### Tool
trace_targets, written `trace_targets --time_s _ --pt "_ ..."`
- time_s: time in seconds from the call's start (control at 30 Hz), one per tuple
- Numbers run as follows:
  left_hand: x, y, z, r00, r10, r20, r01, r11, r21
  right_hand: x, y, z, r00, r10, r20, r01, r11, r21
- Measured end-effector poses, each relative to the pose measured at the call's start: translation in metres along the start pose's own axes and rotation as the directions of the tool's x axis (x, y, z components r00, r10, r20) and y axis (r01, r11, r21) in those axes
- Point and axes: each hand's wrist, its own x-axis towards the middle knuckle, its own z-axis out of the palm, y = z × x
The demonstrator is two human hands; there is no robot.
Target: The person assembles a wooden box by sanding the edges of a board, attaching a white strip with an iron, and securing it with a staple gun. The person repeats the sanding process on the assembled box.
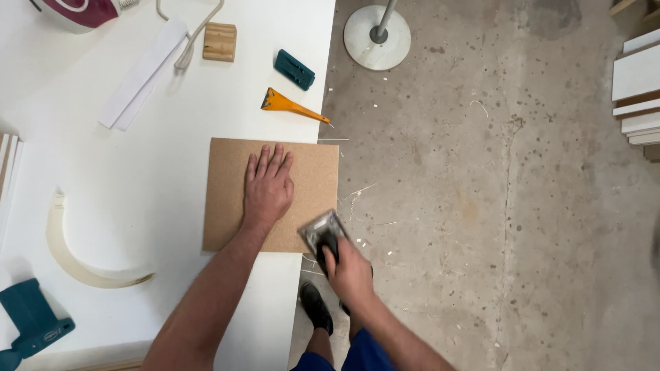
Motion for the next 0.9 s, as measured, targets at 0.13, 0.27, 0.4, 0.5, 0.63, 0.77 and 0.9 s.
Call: trace_targets --time_s 0.13,0.27,0.4,0.5,0.63,0.77,0.9 --pt "0.003 0.000 -0.003 0.996 -0.049 0.079 0.048 0.999 0.010 0.066 -0.018 -0.021 0.994 0.081 0.073 -0.076 0.994 -0.075" --pt "-0.002 0.002 -0.004 0.995 -0.045 0.088 0.043 0.999 0.025 0.164 -0.007 -0.029 0.995 0.009 -0.098 -0.004 0.999 0.050" --pt "0.003 0.004 -0.004 0.992 -0.051 0.115 0.047 0.998 0.037 0.045 0.013 -0.020 0.984 0.176 -0.020 -0.157 0.918 0.365" --pt "0.005 0.003 -0.006 0.989 -0.069 0.132 0.065 0.997 0.039 0.018 0.040 0.002 0.963 0.265 0.049 -0.254 0.831 0.495" --pt "0.002 0.005 -0.009 0.990 -0.056 0.132 0.052 0.998 0.031 0.138 0.022 -0.032 0.958 0.284 0.036 -0.236 0.717 0.656" --pt "0.001 0.004 -0.005 0.988 -0.053 0.147 0.049 0.998 0.029 0.123 0.027 -0.027 0.962 0.273 -0.021 -0.182 0.693 0.697" --pt "0.004 0.007 -0.009 0.988 -0.053 0.146 0.049 0.998 0.027 0.013 0.021 -0.015 0.921 0.379 0.087 -0.324 0.624 0.711"
